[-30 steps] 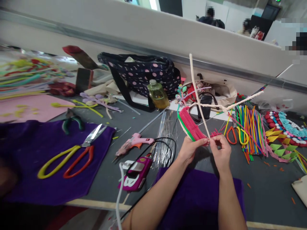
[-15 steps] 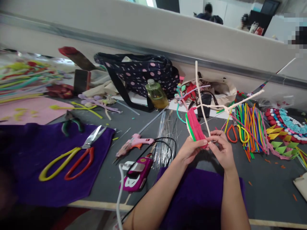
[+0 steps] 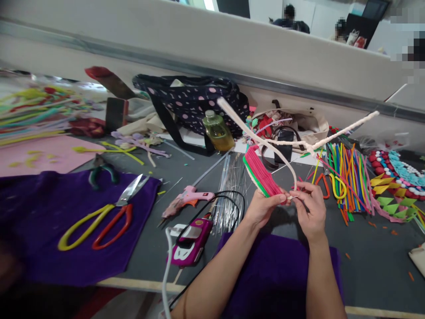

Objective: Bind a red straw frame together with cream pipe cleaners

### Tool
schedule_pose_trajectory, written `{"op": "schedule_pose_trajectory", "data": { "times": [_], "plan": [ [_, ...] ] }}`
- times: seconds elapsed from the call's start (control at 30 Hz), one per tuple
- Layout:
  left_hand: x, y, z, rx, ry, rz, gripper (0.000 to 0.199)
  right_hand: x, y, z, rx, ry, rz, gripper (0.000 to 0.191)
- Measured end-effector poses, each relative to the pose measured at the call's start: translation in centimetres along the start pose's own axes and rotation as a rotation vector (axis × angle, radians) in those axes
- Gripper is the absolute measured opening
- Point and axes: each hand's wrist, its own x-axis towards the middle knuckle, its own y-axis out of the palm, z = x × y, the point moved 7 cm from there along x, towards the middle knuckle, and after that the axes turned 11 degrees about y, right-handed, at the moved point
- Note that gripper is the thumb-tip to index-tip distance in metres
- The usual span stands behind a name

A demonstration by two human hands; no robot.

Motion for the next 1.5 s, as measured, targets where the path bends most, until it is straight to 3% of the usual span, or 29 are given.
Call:
{"op": "schedule_pose_trajectory", "data": {
  "times": [0.23,0.57,0.83,1.0,1.17,1.33,1.5],
  "plan": [
    [-0.1,0.5,-0.8,0.046,0.062,0.041,0.014,-0.2,-0.4,1.2,-0.122,-0.182,-0.088,0.026],
    [-0.1,0.0,-0.4,0.063,-0.024,0.104,0.019,-0.4,-0.3,1.3,-0.173,-0.201,-0.122,0.023],
    [-0.1,0.1,0.3,-0.044,-0.03,0.042,0.02,-0.4,-0.1,1.4,-0.225,-0.191,-0.11,0.023],
    [0.0,0.4,0.0,-0.066,0.022,0.025,0.02,-0.7,-0.1,1.8,-0.271,-0.225,-0.152,0.024],
    [0.0,0.1,-0.6,-0.068,0.091,-0.03,0.021,-0.8,0.6,2.6,-0.295,-0.272,-0.112,0.028],
    [-0.1,0.0,-1.1,-0.025,0.151,-0.055,0.019,-1.2,0.8,2.8,-0.243,-0.237,-0.176,0.02],
    [-0.1,-0.2,-1.6,0.054,0.198,-0.076,0.02,-1.6,0.8,2.4,-0.204,-0.111,-0.25,0.014]
  ]
}}
